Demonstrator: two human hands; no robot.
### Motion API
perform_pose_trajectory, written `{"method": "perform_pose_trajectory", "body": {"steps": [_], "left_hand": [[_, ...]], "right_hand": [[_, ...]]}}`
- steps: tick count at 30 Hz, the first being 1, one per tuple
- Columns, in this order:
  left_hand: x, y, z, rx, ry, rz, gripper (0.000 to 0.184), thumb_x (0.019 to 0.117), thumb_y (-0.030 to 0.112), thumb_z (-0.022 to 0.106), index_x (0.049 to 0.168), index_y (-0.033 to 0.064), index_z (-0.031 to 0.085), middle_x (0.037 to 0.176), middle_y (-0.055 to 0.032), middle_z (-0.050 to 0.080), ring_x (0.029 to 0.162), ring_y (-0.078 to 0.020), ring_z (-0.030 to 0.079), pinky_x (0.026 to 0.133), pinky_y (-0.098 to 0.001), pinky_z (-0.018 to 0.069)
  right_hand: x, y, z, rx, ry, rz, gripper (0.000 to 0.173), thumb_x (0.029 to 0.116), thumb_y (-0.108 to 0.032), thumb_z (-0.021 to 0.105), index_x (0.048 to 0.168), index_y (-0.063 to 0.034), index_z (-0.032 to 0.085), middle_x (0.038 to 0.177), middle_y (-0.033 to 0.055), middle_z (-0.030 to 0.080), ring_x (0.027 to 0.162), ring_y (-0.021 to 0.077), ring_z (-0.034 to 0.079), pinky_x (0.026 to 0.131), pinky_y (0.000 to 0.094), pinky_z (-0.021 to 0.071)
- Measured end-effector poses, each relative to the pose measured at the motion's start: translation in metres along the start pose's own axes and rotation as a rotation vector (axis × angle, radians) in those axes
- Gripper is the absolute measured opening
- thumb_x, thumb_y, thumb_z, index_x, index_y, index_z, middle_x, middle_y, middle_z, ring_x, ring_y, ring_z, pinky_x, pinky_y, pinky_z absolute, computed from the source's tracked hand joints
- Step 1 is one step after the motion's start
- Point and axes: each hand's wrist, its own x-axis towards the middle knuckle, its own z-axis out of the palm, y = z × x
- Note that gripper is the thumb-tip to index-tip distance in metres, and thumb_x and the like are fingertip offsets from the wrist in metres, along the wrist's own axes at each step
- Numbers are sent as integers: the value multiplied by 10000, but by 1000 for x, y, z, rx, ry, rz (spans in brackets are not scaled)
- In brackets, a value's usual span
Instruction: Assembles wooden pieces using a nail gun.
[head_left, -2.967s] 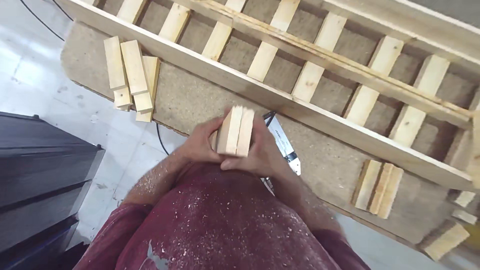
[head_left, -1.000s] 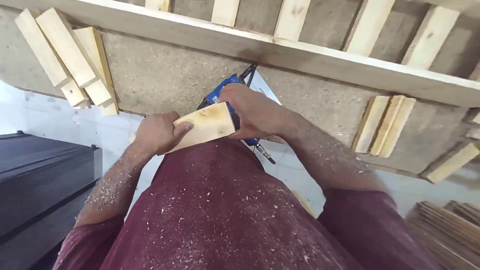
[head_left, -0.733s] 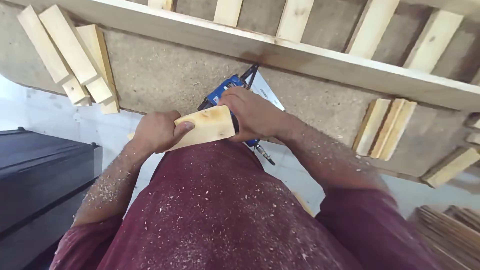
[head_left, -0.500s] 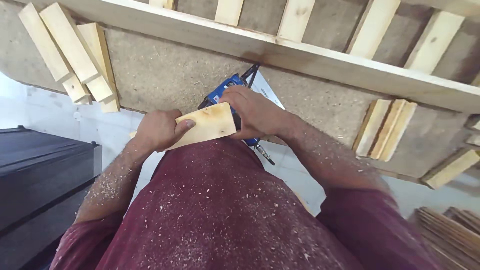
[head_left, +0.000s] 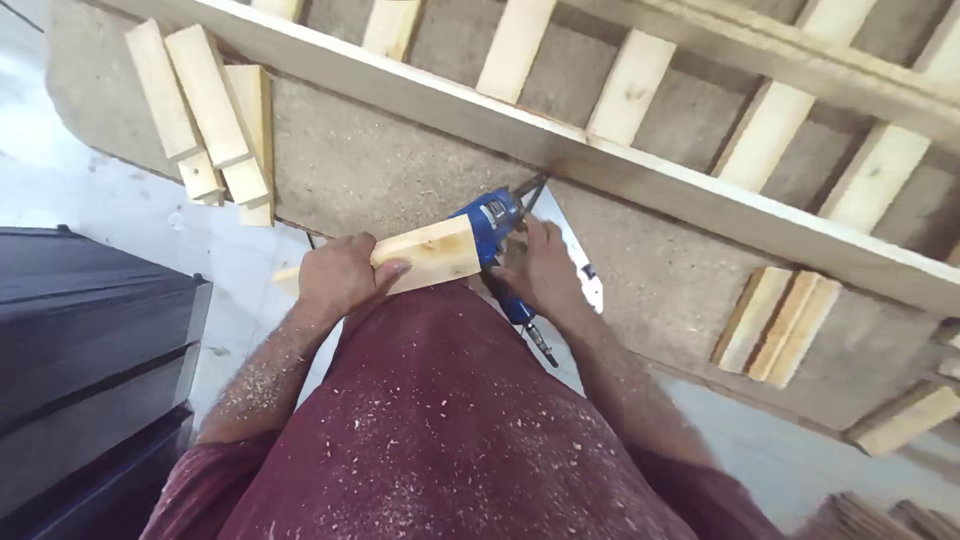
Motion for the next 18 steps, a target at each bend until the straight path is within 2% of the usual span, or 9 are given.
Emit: {"method": "perform_pose_trajectory", "body": {"steps": [3, 6, 9, 11, 13, 14, 15, 16, 18], "left_hand": [[7, -15, 24, -3, -64, -110, 905, 886, 885, 238, 1021, 111, 689, 904, -147, 713, 822, -371, 720, 623, -575, 553], [17, -34, 52, -57, -220, -248, 893, 902, 868, 203, 1079, 134, 681, 959, -145, 721, 880, -375, 721, 669, -598, 555], [30, -56, 86, -177, -366, -386, 910, 910, 865, 159, 1203, 177, 679, 1038, -158, 733, 958, -395, 716, 733, -640, 555], [38, -66, 105, -271, -414, -458, 916, 906, 872, 162, 1225, 189, 681, 1046, -168, 735, 973, -406, 713, 752, -659, 552], [49, -74, 119, -341, -454, -501, 948, 894, 886, 155, 1188, 157, 687, 1049, -185, 730, 985, -415, 711, 757, -670, 551], [51, -76, 125, -376, -474, -513, 959, 891, 891, 158, 1170, 142, 689, 1051, -194, 725, 989, -418, 709, 756, -674, 550], [53, -78, 130, -412, -488, -520, 959, 890, 892, 170, 1145, 131, 694, 1043, -199, 723, 982, -420, 709, 748, -680, 547], [54, -79, 132, -445, -494, -524, 955, 890, 892, 181, 1125, 125, 699, 1030, -202, 723, 971, -424, 708, 739, -684, 545], [55, -80, 132, -485, -503, -529, 942, 893, 888, 195, 1115, 123, 697, 1011, -204, 722, 955, -431, 706, 728, -686, 542]], "right_hand": [[21, 2, 66, -24, -45, 331, 1134, 804, -438, 804, 1623, -30, 135, 1547, 309, 369, 1134, 451, 647, 893, 594, 571], [40, -2, 114, -117, 42, 431, 1243, 770, -310, 812, 1628, -35, -46, 1557, 282, 361, 998, 387, 718, 795, 552, 612], [41, -7, 107, -179, -29, 438, 1213, 819, -274, 796, 1612, -4, -82, 1537, 288, 394, 1037, 400, 713, 846, 573, 600], [32, -14, 79, -205, -82, 410, 1121, 815, -260, 780, 1615, -1, 38, 1455, 291, 500, 1085, 434, 689, 873, 627, 574], [16, -25, 33, -194, -85, 322, 859, 817, -244, 764, 1527, 3, 348, 1261, 267, 646, 1092, 419, 679, 909, 642, 541], [5, -27, 9, -157, -85, 255, 698, 805, -245, 766, 1401, 12, 509, 1150, 233, 695, 1044, 372, 698, 895, 617, 550], [-4, -30, -12, -92, -81, 198, 560, 798, -269, 778, 1264, -4, 615, 1067, 168, 725, 987, 279, 718, 874, 543, 575], [-12, -32, -29, -8, -113, 189, 515, 824, -307, 785, 1233, -32, 638, 1060, 93, 725, 970, 168, 711, 889, 439, 593], [-21, -33, -43, 212, -198, 149, 420, 891, -345, 750, 1186, -56, 673, 967, -3, 725, 838, 63, 700, 803, 314, 616]]}}
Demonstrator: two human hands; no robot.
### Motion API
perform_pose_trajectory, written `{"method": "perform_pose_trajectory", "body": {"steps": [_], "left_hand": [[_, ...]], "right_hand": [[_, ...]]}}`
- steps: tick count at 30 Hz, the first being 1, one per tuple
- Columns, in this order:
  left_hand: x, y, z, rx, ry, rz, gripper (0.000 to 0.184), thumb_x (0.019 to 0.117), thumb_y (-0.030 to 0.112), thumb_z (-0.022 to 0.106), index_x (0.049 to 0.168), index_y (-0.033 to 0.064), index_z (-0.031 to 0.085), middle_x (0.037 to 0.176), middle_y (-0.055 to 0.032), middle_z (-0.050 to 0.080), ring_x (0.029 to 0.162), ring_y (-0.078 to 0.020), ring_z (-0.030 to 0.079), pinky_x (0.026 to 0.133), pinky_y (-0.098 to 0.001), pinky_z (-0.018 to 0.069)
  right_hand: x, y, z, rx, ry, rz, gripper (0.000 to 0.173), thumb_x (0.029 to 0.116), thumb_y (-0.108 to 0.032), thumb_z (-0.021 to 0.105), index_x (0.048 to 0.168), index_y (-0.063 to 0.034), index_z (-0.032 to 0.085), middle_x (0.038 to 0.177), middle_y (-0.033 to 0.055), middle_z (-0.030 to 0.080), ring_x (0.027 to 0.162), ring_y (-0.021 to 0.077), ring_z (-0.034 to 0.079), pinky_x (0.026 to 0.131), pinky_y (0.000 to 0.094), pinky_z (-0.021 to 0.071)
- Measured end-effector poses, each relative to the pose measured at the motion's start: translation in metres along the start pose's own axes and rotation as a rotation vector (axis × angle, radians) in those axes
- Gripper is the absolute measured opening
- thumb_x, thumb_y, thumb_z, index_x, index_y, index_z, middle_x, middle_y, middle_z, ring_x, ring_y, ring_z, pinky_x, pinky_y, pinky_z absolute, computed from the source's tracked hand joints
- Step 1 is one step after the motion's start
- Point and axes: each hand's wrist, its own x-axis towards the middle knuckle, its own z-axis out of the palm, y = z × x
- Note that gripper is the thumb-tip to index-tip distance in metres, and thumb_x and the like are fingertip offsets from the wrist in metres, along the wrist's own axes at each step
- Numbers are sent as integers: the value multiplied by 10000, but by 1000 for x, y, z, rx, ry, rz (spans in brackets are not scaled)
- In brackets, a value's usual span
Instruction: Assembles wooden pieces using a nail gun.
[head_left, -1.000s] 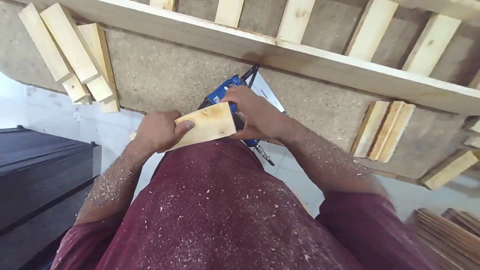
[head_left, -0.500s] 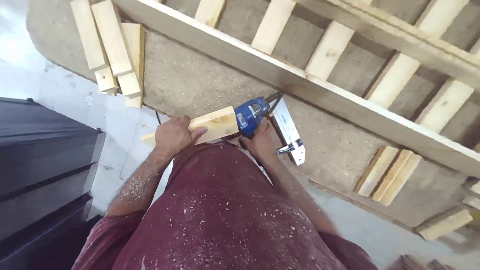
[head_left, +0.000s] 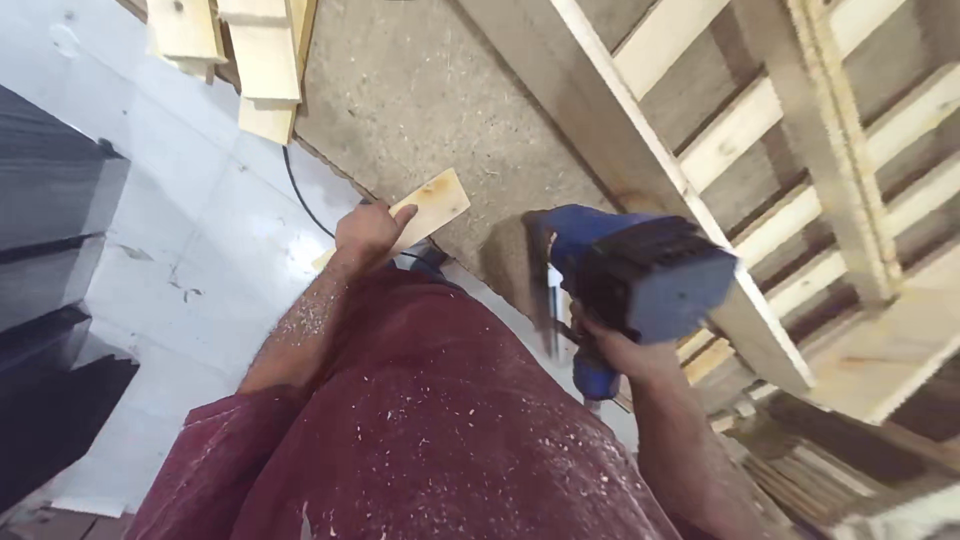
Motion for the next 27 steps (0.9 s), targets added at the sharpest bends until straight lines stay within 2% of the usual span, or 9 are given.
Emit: {"method": "perform_pose_trajectory", "body": {"steps": [2, 4, 10, 14, 17, 20, 22, 24, 27], "left_hand": [[0, -1, -2, -10, -15, 1, 923, 901, 878, 202, 1123, 129, 693, 1008, -199, 723, 955, -427, 707, 724, -675, 544], [1, -2, -3, -18, -22, 9, 905, 907, 870, 214, 1106, 128, 692, 990, -196, 721, 946, -420, 709, 712, -666, 545], [8, -7, -2, -6, -5, 41, 929, 890, 890, 209, 1005, 101, 687, 927, -173, 713, 896, -392, 714, 688, -635, 552], [10, -7, -4, 14, -20, 35, 910, 900, 877, 206, 1024, 103, 669, 931, -178, 713, 891, -397, 718, 676, -626, 551], [6, -5, -6, 25, -52, 27, 930, 888, 890, 205, 1038, 106, 681, 965, -179, 717, 922, -398, 715, 700, -635, 553], [-3, 5, -23, 42, -63, 31, 922, 897, 883, 239, 1069, 96, 687, 980, -201, 716, 938, -420, 709, 714, -653, 545], [-11, 16, -25, 76, -75, 46, 928, 899, 881, 223, 1126, 112, 692, 1021, -213, 719, 968, -434, 706, 729, -673, 542], [-9, 40, -25, 115, -56, 99, 955, 891, 889, 196, 1154, 111, 682, 1028, -224, 714, 970, -448, 700, 729, -692, 537], [0, 94, -20, 116, -17, 272, 866, 928, 835, 319, 1282, 94, 596, 1050, -247, 703, 958, -487, 693, 732, -710, 532]], "right_hand": [[5, -21, 6, 218, -179, -49, 304, 953, -338, 698, 1170, -125, 683, 883, -93, 708, 741, 19, 668, 726, 253, 602], [18, -47, 19, 289, -294, -87, 242, 965, -305, 675, 1152, -151, 687, 848, -119, 700, 715, 10, 656, 708, 240, 593], [57, -76, 39, 2, -367, -44, 304, 927, -385, 708, 1115, -146, 724, 841, -61, 722, 735, 53, 691, 733, 290, 616], [68, -80, 40, -138, -404, -41, 376, 924, -461, 697, 1109, -134, 715, 891, -54, 716, 792, 35, 687, 781, 291, 608], [66, -91, 36, -50, -416, -29, 290, 931, -428, 714, 1027, -154, 721, 796, -72, 700, 699, 34, 669, 690, 265, 598], [54, -80, 20, 281, -354, -26, 239, 933, -232, 728, 1125, -95, 693, 867, -21, 744, 722, 101, 712, 716, 300, 634], [33, -54, 4, 487, -291, -42, 300, 948, -204, 713, 1221, -93, 658, 1019, 15, 755, 777, 130, 719, 745, 312, 628], [19, -27, -16, 645, -190, -33, 319, 961, -213, 693, 1255, -105, 632, 1146, 67, 743, 770, 149, 719, 722, 311, 624], [-1, 6, -37, 821, -29, -2, 272, 978, -180, 630, 1236, -92, 631, 1146, 128, 734, 675, 161, 687, 646, 311, 606]]}}
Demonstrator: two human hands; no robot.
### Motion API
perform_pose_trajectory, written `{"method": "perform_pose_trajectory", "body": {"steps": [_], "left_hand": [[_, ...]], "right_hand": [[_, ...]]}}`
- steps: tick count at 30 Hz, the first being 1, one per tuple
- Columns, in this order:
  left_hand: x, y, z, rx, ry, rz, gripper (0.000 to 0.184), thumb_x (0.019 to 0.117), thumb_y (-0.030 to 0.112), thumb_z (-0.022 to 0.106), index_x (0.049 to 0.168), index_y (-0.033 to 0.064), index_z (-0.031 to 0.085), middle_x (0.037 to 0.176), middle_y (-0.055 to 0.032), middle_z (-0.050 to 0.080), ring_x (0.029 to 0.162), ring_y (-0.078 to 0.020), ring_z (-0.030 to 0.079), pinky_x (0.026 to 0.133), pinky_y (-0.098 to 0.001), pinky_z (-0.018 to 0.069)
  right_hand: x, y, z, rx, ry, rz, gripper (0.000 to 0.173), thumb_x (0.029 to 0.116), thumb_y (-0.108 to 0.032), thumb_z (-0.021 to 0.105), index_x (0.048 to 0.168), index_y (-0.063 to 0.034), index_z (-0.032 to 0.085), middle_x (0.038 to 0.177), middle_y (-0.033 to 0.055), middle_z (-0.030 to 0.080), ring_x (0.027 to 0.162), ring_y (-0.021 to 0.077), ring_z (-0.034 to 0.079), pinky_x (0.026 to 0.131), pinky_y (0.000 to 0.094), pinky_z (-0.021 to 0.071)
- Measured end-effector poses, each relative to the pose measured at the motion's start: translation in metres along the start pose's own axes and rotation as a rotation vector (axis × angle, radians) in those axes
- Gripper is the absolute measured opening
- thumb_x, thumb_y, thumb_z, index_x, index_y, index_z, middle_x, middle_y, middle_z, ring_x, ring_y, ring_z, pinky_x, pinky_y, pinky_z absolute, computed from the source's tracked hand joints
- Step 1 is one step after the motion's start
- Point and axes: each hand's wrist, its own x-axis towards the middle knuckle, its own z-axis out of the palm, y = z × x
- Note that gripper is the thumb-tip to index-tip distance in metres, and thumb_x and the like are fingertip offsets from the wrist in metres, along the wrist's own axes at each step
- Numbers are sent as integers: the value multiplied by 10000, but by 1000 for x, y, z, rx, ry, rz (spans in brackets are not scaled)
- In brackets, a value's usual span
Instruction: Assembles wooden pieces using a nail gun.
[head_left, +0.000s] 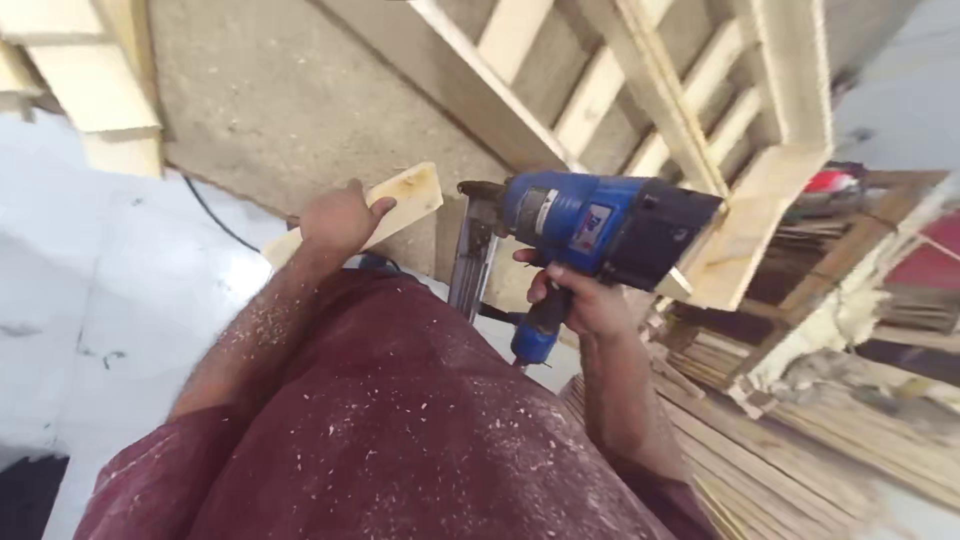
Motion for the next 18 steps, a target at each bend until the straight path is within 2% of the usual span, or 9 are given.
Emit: {"method": "perform_pose_trajectory", "body": {"steps": [1, 3, 4, 5, 6, 9, 11, 14, 18], "left_hand": [[10, 15, 4, -20, 28, 81, 804, 943, 790, 397, 1297, 94, 588, 1087, -242, 692, 972, -483, 690, 740, -710, 536], [29, 33, 15, -13, 109, 239, 674, 967, 658, 538, 1328, 93, 607, 1243, -219, 643, 1113, -443, 652, 871, -669, 541], [37, 34, 22, 5, 177, 335, 615, 963, 582, 602, 1289, 61, 641, 1259, -231, 637, 1180, -444, 609, 950, -649, 507], [41, 30, 29, 37, 231, 408, 598, 940, 560, 647, 1236, 39, 663, 1240, -234, 639, 1200, -447, 584, 980, -638, 474], [40, 23, 34, 57, 251, 436, 649, 898, 594, 680, 1233, 39, 662, 1245, -228, 637, 1219, -445, 570, 1002, -639, 454], [21, -17, 42, 42, 245, 406, 983, 726, 751, 733, 1431, 90, 551, 1405, -203, 569, 1345, -423, 491, 1116, -666, 357], [12, -43, 51, 29, 299, 387, 1045, 696, 748, 759, 1474, 99, 505, 1464, -194, 527, 1398, -416, 450, 1182, -669, 276], [13, -55, 58, -27, 379, 381, 885, 728, 550, 846, 1412, 77, 546, 1462, -172, 539, 1416, -396, 438, 1186, -659, 267], [19, -54, 63, -14, 444, 403, 834, 677, 460, 873, 1348, 64, 577, 1428, -161, 562, 1380, -381, 477, 1144, -654, 329]], "right_hand": [[-8, 3, -7, 30, 46, -13, 259, 975, -151, 611, 1224, -85, 629, 1126, 134, 737, 649, 164, 681, 622, 312, 604], [-21, 12, -16, 32, 101, -8, 253, 968, -141, 608, 1211, -72, 624, 1112, 122, 741, 624, 157, 670, 596, 308, 599], [-27, 18, -18, 2, 108, -3, 251, 971, -151, 608, 1210, -74, 622, 1111, 102, 743, 623, 143, 667, 596, 299, 596], [-33, 24, -20, -25, 109, -4, 251, 972, -151, 620, 1210, -70, 626, 1108, 91, 745, 629, 135, 667, 597, 293, 593], [-37, 29, -20, -50, 107, -6, 258, 967, -142, 636, 1213, -63, 627, 1107, 84, 745, 641, 129, 668, 602, 290, 591], [-40, 45, -13, -143, 71, -1, 294, 959, -124, 656, 1240, -53, 612, 1123, 44, 740, 691, 103, 678, 642, 274, 597], [-35, 52, -3, -180, 39, 1, 308, 957, -153, 674, 1246, -58, 626, 1107, 17, 737, 719, 86, 678, 673, 269, 597], [-19, 49, 11, -230, -30, 20, 321, 967, -184, 675, 1256, -52, 633, 1069, 3, 738, 733, 79, 677, 694, 267, 599], [-1, 33, 26, -278, -94, 26, 273, 972, -195, 686, 1216, -76, 659, 980, -29, 738, 728, 69, 679, 707, 267, 609]]}}
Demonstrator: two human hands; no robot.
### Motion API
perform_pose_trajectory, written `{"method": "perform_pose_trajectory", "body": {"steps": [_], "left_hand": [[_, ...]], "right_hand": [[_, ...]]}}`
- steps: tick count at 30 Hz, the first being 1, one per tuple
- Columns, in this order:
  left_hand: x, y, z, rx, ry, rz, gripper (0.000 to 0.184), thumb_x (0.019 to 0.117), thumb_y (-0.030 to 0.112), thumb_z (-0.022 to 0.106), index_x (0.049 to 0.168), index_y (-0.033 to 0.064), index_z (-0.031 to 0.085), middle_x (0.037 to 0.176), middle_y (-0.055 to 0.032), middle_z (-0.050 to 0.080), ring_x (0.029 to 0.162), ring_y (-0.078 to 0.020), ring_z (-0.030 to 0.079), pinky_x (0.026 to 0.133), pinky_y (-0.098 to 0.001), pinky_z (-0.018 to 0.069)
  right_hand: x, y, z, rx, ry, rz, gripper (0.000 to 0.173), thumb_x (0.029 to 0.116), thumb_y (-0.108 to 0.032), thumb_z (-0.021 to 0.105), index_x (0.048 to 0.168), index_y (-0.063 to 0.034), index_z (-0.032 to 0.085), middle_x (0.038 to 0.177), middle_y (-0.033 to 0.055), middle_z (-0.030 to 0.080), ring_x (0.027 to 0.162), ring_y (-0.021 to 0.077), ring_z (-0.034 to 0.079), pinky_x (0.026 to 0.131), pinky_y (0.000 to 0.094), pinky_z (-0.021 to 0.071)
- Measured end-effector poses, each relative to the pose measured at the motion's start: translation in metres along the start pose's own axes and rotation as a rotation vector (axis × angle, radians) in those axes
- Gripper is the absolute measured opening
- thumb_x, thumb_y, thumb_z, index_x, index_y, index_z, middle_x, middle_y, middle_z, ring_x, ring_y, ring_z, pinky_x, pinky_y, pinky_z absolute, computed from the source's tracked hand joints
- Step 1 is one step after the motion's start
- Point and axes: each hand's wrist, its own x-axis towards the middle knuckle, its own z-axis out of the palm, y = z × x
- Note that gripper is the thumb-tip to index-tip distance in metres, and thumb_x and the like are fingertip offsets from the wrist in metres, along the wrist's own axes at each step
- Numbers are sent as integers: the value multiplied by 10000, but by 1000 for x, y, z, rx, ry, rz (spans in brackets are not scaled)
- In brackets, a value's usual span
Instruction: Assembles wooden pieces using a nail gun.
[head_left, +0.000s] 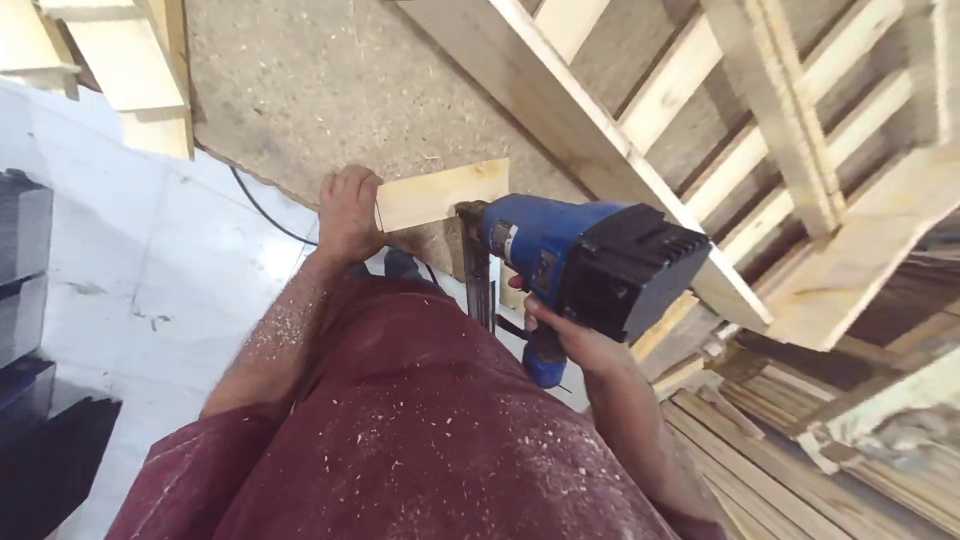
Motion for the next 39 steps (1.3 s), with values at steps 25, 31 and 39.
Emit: {"method": "perform_pose_trajectory", "body": {"steps": [25, 31, 39], "left_hand": [[5, -4, 6, 27, 63, -8, 645, 738, 479, 785, 1256, 126, 635, 1374, -85, 634, 1384, -346, 499, 1132, -634, 345], [3, -2, 4, 29, 46, -13, 670, 718, 441, 813, 1278, 120, 633, 1393, -84, 624, 1402, -352, 481, 1135, -645, 337], [-2, -3, 1, -10, 61, 31, 712, 713, 457, 836, 1284, 81, 636, 1380, -131, 630, 1393, -387, 485, 1134, -645, 344]], "right_hand": [[22, -3, 5, -419, 4, 112, 377, 945, -370, 723, 1173, -72, 686, 944, -1, 733, 816, 99, 709, 797, 354, 628], [7, 3, 11, -725, -81, 177, 476, 955, -495, 635, 1178, -81, 707, 1017, 39, 725, 950, 88, 683, 913, 361, 566], [8, -38, 60, -876, -94, -5, 422, 900, -372, 692, 1102, -3, 728, 1004, 136, 740, 948, 173, 701, 896, 404, 549]]}}
